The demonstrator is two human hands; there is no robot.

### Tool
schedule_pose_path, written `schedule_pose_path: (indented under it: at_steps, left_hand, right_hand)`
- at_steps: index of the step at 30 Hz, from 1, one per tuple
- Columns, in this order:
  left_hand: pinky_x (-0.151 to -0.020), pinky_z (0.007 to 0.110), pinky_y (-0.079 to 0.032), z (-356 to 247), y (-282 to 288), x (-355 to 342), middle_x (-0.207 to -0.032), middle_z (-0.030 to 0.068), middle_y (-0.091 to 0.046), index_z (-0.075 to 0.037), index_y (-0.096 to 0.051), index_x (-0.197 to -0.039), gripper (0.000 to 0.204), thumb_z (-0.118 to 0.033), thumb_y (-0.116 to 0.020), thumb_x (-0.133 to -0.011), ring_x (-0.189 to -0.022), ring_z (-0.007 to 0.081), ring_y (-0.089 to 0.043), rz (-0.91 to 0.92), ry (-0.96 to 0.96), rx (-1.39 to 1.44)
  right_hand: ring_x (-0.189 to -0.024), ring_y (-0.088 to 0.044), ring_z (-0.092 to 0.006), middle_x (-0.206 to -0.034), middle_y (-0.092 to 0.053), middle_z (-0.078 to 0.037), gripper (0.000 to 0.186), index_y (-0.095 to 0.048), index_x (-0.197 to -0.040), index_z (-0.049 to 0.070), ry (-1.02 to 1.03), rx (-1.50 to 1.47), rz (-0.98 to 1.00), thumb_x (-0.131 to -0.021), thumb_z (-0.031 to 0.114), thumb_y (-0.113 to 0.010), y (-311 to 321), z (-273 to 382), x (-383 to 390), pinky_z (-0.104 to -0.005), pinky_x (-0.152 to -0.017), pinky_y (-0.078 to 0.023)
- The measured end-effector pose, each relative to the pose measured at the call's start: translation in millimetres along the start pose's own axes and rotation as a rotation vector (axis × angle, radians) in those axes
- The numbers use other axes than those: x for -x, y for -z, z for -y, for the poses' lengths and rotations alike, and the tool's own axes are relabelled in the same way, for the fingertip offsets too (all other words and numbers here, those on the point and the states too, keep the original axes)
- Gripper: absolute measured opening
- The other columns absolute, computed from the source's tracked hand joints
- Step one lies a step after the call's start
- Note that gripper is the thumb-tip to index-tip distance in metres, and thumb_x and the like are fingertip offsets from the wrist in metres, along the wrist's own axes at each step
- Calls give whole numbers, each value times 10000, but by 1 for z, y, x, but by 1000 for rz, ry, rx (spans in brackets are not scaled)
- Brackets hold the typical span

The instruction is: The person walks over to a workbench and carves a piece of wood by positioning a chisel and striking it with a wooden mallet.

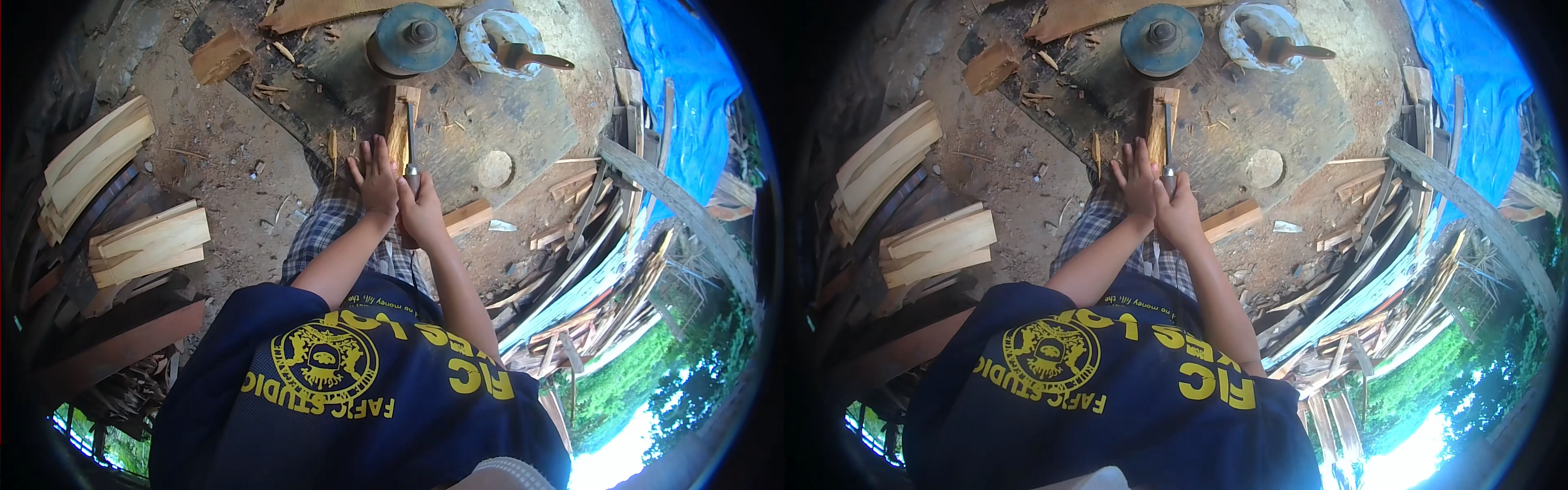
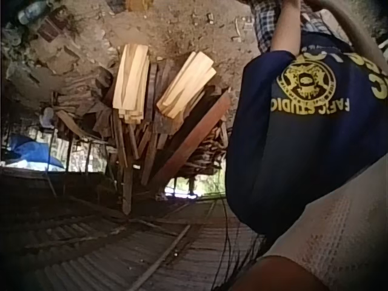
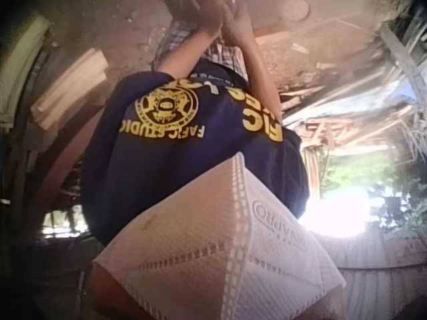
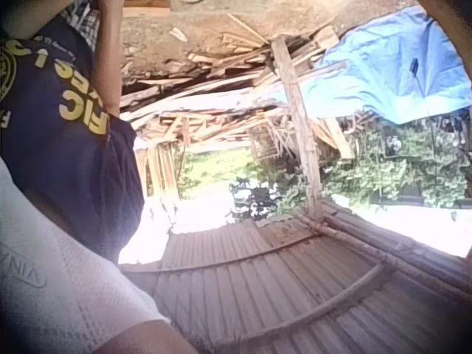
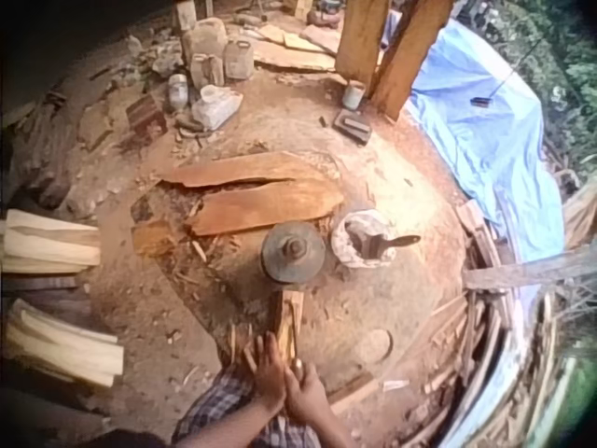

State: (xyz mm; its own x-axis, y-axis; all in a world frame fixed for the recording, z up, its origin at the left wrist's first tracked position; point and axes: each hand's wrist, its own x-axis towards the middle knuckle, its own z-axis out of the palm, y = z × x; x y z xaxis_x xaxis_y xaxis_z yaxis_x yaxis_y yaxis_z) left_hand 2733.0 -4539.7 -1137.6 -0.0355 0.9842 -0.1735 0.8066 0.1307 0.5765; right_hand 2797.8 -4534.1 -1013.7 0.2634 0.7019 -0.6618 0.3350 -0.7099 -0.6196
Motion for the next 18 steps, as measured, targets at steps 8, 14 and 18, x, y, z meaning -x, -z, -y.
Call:
schedule_pose_path:
  at_steps: [8,14,18]
  left_hand:
    - [-1185,553,-10,-1,8,7,-1545,98,-341,-73,-263,-1503,553,-197,-403,-982,-1462,285,-237,-8,19,45]
    - [-1189,543,-1,-4,6,12,-1550,86,-335,-85,-241,-1511,557,-216,-391,-991,-1466,276,-227,5,34,70]
    - [-1191,539,1,5,0,10,-1558,57,-326,-118,-228,-1520,556,-234,-385,-999,-1464,261,-237,22,42,53]
  right_hand:
    - [-522,-555,-174,-665,-532,-81,299,-449,-1072,106,-342,-753,401,-977,372,-546,40,14,11,-315,-399,-425]
    - [-848,-643,-480,-971,-640,-307,422,-415,-1205,42,90,427,-211,-947,350,-543,-11,-27,10,-551,-702,-517]
    - [-856,-651,-472,-1094,-623,-295,482,-396,-1265,46,80,515,-294,-953,391,-523,-29,-47,-5,-535,-712,-535]
